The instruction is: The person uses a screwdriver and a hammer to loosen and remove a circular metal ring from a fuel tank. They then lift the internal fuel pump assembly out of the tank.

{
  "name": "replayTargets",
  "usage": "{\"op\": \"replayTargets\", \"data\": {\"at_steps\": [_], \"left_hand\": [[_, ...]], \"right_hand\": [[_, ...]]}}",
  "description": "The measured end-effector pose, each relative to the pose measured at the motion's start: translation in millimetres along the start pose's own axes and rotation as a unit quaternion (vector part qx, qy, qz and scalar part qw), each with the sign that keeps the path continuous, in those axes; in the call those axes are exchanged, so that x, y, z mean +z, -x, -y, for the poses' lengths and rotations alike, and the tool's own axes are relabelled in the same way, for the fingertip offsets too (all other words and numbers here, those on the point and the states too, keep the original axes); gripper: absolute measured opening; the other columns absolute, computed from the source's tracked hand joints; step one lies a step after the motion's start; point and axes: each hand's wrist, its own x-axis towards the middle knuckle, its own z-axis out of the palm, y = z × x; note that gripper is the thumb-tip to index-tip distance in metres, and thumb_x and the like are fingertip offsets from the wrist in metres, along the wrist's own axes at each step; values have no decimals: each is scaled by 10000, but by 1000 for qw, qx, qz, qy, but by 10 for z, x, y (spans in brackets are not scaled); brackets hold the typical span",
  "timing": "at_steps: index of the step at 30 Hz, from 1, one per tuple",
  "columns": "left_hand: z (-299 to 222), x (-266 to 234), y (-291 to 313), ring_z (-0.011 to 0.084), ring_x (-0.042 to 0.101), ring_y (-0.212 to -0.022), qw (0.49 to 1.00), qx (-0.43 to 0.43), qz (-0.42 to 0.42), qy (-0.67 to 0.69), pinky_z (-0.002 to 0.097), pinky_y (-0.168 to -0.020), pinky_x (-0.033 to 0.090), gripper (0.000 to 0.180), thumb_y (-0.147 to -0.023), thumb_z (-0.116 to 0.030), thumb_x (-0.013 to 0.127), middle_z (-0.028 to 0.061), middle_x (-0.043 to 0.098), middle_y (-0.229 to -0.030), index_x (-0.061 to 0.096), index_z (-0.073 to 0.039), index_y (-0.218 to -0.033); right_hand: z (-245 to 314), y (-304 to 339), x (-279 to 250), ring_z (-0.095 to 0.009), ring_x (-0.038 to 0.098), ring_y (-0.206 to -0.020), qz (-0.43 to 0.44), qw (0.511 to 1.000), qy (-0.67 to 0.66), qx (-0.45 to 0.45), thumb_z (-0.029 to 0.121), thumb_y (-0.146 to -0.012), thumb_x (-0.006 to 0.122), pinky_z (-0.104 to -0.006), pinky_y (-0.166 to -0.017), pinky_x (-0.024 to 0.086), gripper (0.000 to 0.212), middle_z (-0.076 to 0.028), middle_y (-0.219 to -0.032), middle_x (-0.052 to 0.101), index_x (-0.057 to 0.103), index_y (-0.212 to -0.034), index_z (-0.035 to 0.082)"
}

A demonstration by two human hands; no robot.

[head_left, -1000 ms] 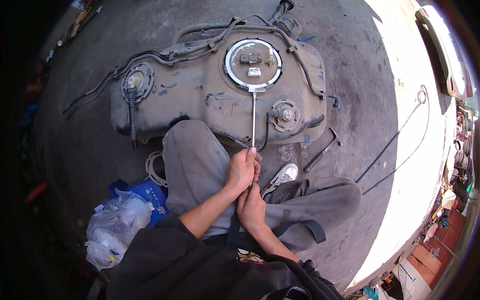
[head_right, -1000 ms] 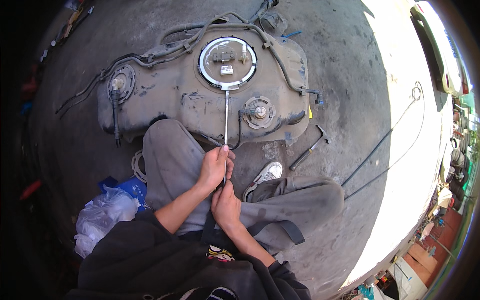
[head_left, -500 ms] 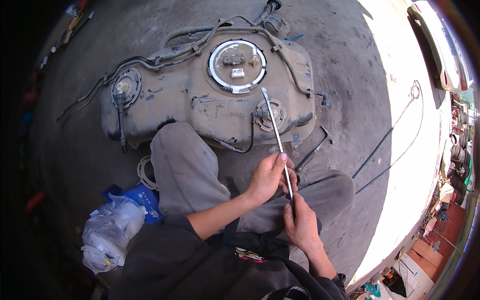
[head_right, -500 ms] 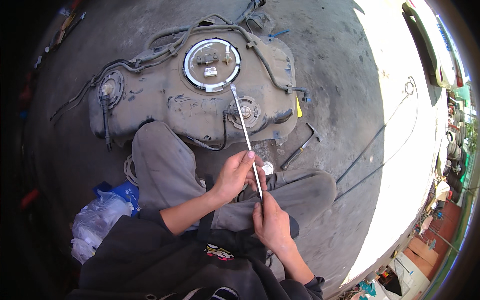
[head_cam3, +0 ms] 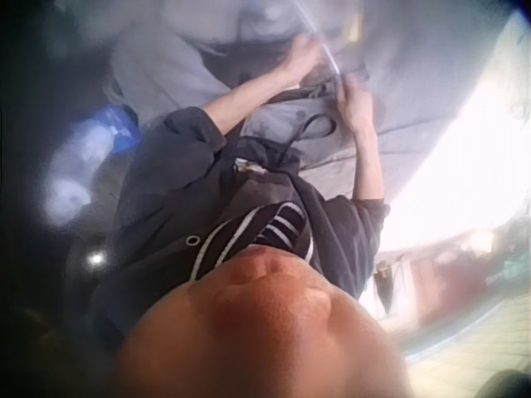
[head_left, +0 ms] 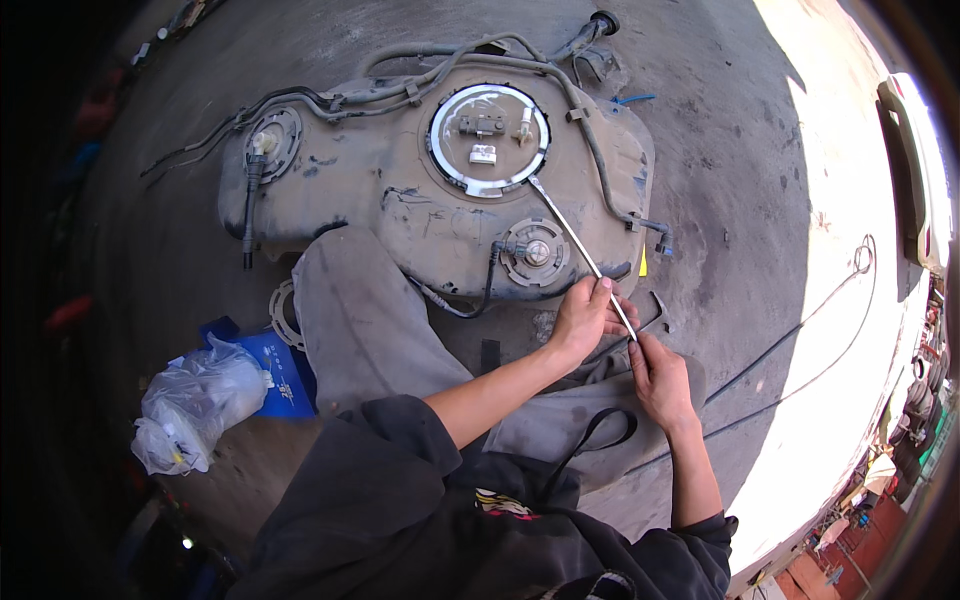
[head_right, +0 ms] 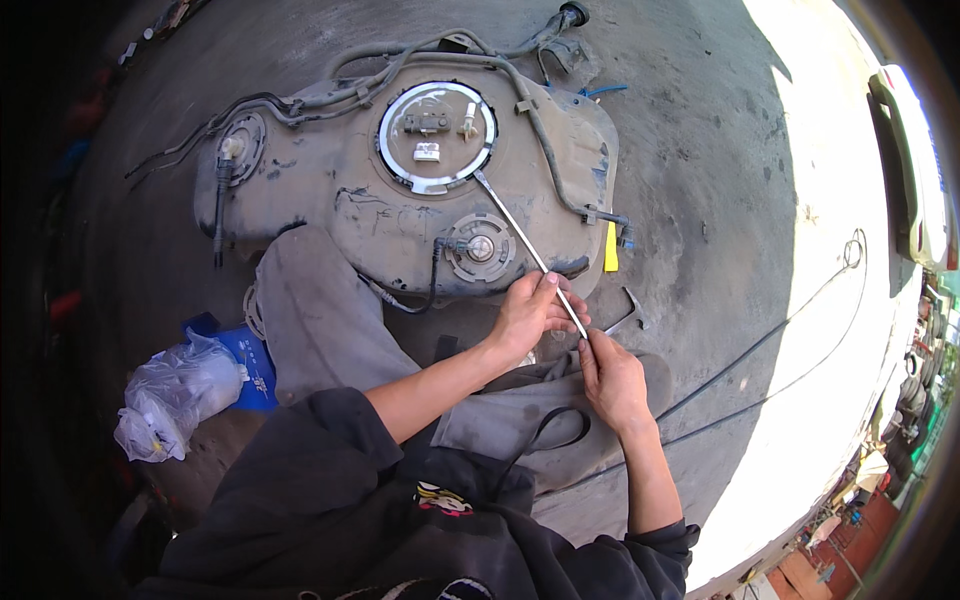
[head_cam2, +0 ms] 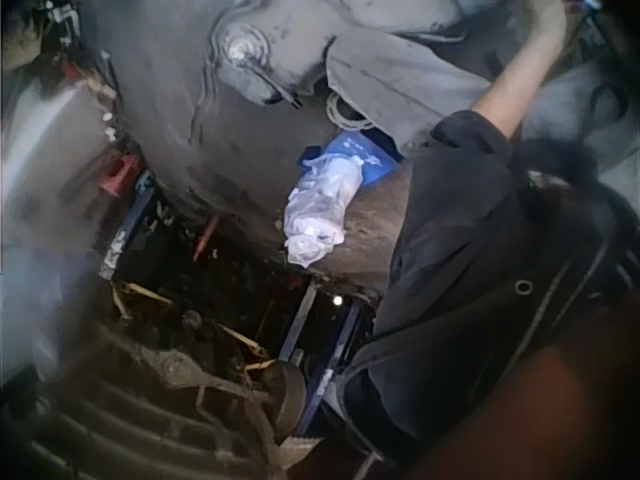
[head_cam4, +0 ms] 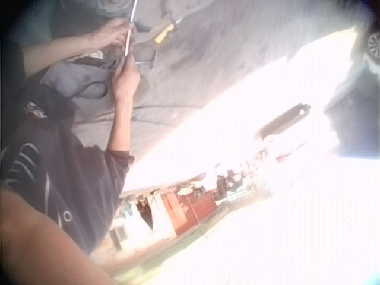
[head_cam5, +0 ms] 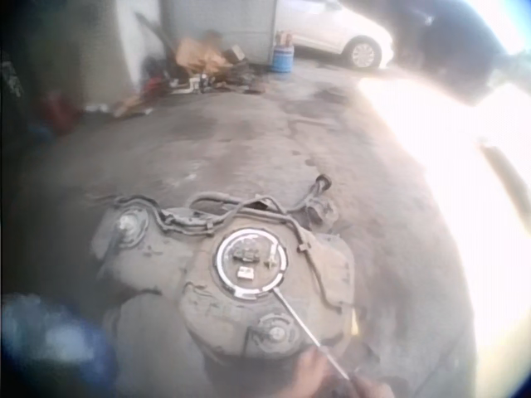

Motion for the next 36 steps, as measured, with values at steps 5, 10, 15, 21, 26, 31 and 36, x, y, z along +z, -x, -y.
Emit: {"op": "replayTargets", "data": {"at_steps": [5, 10, 15, 21, 26, 31, 36], "left_hand": [[47, -3, -11, 275, 745, -860, 999, 28, -16, -16, 332, -706, 603, 346, -1138, -315, 374, 170, 680, -975, 509, 4, -1145], [87, 6, -44, 282, 744, -856, 997, 46, -30, -49, 338, -703, 605, 360, -1136, -327, 381, 177, 679, -959, 508, 10, -1149], [-20, 65, 18, 280, 744, -854, 998, 40, -28, -32, 343, -699, 605, 366, -1135, -335, 381, 169, 679, -954, 509, 7, -1149], [67, 15, -57, 272, 740, -840, 997, 43, -37, -57, 333, -687, 599, 352, -1136, -319, 376, 153, 670, -942, 509, 6, -1147], [114, -12, -77, 268, 738, -836, 996, 60, -38, -61, 325, -688, 598, 344, -1138, -302, 367, 151, 668, -945, 510, 10, -1147], [11, 19, -17, 261, 737, -837, 997, 45, -32, -48, 324, -690, 597, 347, -1139, -305, 364, 147, 667, -946, 514, 8, -1146], [113, -29, -96, 262, 739, -841, 996, 55, -36, -67, 326, -694, 596, 356, -1136, -321, 376, 150, 671, -945, 514, 7, -1148]], "right_hand": [[-179, -41, 158, -441, 669, -747, -45, 996, 35, -68, 199, -1028, 578, -518, -635, 539, 133, -192, -905, 691, 592, -1064, 71], [-319, -73, 259, -429, 665, -672, -67, 993, 37, -93, 203, -1025, 580, -527, -587, 537, 127, -173, -852, 685, 570, -1016, 77], [-155, -51, 97, -425, 662, -653, -43, 992, 74, -90, 193, -1024, 572, -517, -570, 537, 118, -165, -835, 676, 556, -1030, 76], [-317, -76, 283, -422, 665, -661, -71, 990, 66, -102, 180, -1016, 580, -510, -576, 539, 111, -167, -848, 674, 565, -1040, 73], [-363, -92, 346, -435, 668, -708, -63, 992, 62, -85, 170, -1003, 598, -517, -609, 541, 104, -184, -890, 685, 578, -1045, 78], [-243, -75, 218, -400, 662, -608, -64, 988, 89, -107, 192, -1018, 582, -503, -546, 532, 125, -147, -800, 664, 556, -1012, 70], [-373, -107, 386, -424, 663, -670, -85, 989, 70, -100, 188, -1013, 586, -517, -578, 532, 115, -172, -849, 672, 559, -1015, 76]]}}
